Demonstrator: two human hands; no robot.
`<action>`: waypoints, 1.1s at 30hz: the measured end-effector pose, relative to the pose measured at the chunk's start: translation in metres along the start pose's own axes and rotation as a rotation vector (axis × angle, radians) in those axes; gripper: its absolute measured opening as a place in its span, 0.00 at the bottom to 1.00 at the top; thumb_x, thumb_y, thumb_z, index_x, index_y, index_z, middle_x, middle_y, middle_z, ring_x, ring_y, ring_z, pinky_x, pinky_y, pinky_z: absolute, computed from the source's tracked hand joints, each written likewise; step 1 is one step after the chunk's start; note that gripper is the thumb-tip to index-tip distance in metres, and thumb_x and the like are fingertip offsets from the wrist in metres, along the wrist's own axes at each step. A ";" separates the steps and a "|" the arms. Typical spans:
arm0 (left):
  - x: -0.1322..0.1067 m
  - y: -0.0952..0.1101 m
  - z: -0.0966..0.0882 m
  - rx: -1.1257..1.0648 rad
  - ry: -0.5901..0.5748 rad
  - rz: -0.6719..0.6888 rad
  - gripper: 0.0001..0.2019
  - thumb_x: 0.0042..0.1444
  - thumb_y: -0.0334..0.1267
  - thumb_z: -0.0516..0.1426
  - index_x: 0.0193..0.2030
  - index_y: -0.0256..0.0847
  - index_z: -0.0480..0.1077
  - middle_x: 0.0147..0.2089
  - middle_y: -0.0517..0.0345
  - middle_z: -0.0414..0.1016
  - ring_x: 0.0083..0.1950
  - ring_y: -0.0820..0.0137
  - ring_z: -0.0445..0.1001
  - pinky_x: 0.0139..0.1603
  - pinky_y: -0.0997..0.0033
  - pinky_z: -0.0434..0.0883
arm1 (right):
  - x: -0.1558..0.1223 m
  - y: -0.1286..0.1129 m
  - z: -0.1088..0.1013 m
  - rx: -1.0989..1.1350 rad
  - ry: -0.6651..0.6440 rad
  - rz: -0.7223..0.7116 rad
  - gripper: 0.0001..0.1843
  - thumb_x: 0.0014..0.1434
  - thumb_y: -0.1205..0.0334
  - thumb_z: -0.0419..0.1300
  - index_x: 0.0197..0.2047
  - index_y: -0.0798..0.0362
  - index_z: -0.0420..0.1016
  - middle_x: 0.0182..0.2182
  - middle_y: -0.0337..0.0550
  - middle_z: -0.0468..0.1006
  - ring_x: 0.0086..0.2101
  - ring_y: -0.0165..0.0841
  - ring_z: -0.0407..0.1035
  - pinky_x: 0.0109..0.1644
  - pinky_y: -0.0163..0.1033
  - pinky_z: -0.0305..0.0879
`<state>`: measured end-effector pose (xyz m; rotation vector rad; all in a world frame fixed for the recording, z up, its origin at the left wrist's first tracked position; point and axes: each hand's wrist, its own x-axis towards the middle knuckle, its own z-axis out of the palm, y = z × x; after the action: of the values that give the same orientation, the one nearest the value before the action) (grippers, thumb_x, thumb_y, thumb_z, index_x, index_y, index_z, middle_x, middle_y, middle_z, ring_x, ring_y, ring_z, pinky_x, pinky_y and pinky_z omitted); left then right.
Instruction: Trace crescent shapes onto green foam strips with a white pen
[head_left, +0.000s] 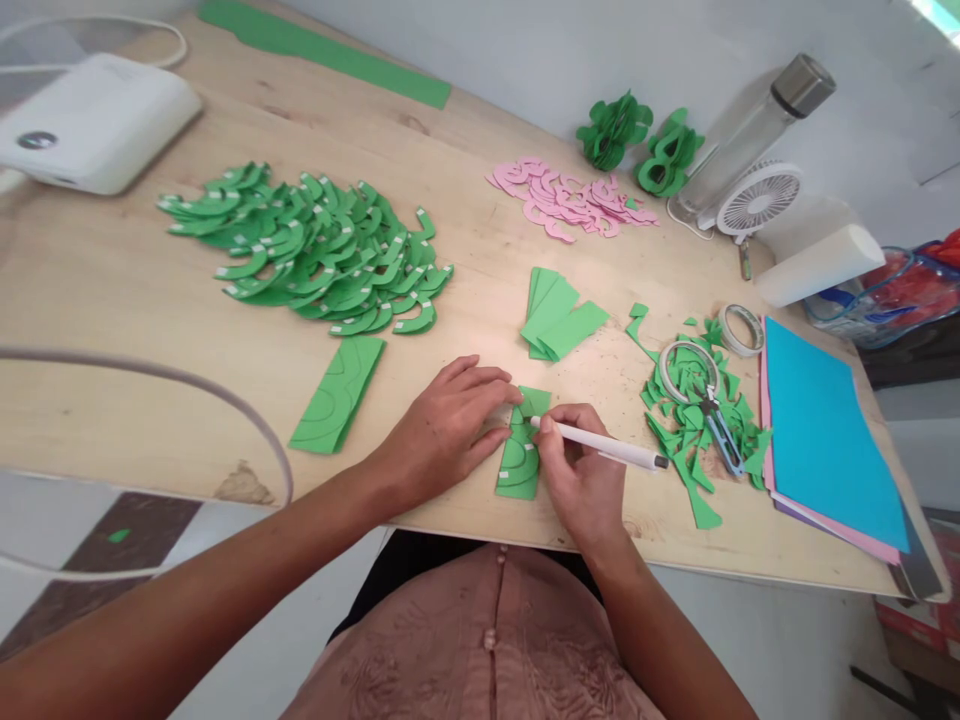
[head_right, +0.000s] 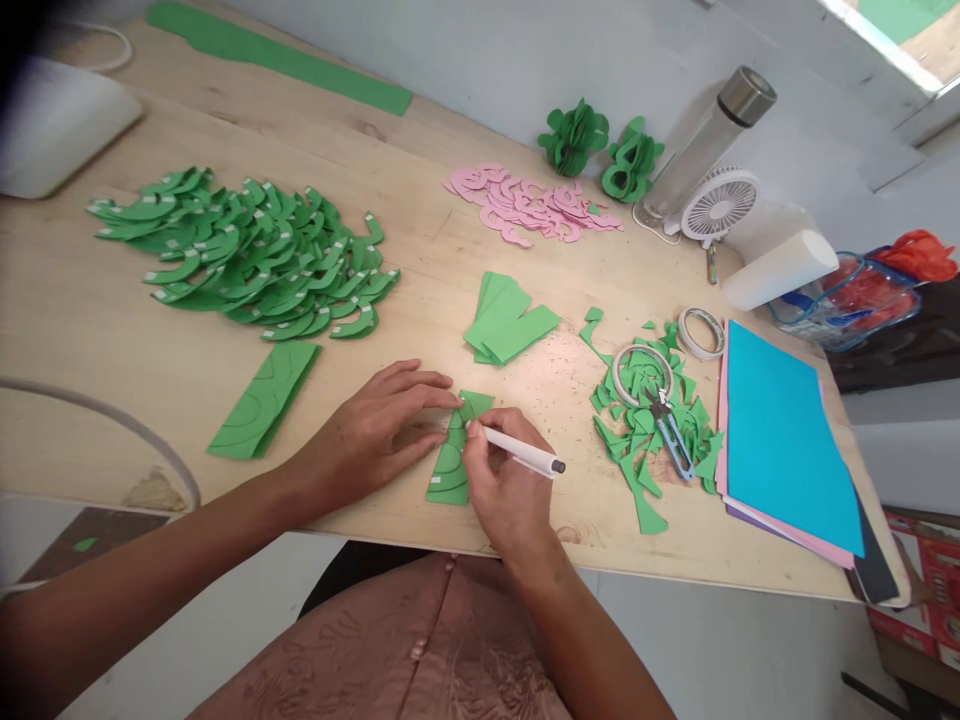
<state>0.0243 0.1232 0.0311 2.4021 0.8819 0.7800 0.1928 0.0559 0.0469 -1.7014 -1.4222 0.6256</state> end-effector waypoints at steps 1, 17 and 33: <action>0.000 0.000 0.000 0.000 -0.001 -0.002 0.10 0.63 0.32 0.53 0.50 0.42 0.68 0.49 0.52 0.78 0.59 0.62 0.73 0.69 0.47 0.62 | 0.000 0.000 0.000 0.002 -0.001 -0.001 0.06 0.62 0.60 0.56 0.33 0.50 0.69 0.27 0.38 0.75 0.28 0.31 0.69 0.31 0.36 0.66; -0.001 -0.002 0.001 -0.013 0.007 0.010 0.10 0.63 0.31 0.54 0.50 0.41 0.68 0.50 0.51 0.78 0.59 0.62 0.73 0.69 0.47 0.62 | -0.004 0.000 -0.001 -0.006 0.003 0.009 0.06 0.62 0.60 0.56 0.33 0.50 0.69 0.25 0.38 0.75 0.26 0.31 0.69 0.29 0.35 0.65; -0.001 -0.002 0.001 -0.008 0.000 0.010 0.10 0.63 0.31 0.54 0.51 0.41 0.68 0.50 0.52 0.78 0.59 0.62 0.73 0.69 0.47 0.62 | -0.003 -0.001 0.000 0.109 0.052 0.044 0.06 0.62 0.60 0.57 0.33 0.50 0.71 0.25 0.36 0.76 0.27 0.30 0.70 0.31 0.35 0.66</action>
<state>0.0230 0.1234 0.0291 2.4019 0.8658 0.7855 0.1918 0.0530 0.0469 -1.6552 -1.2947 0.6656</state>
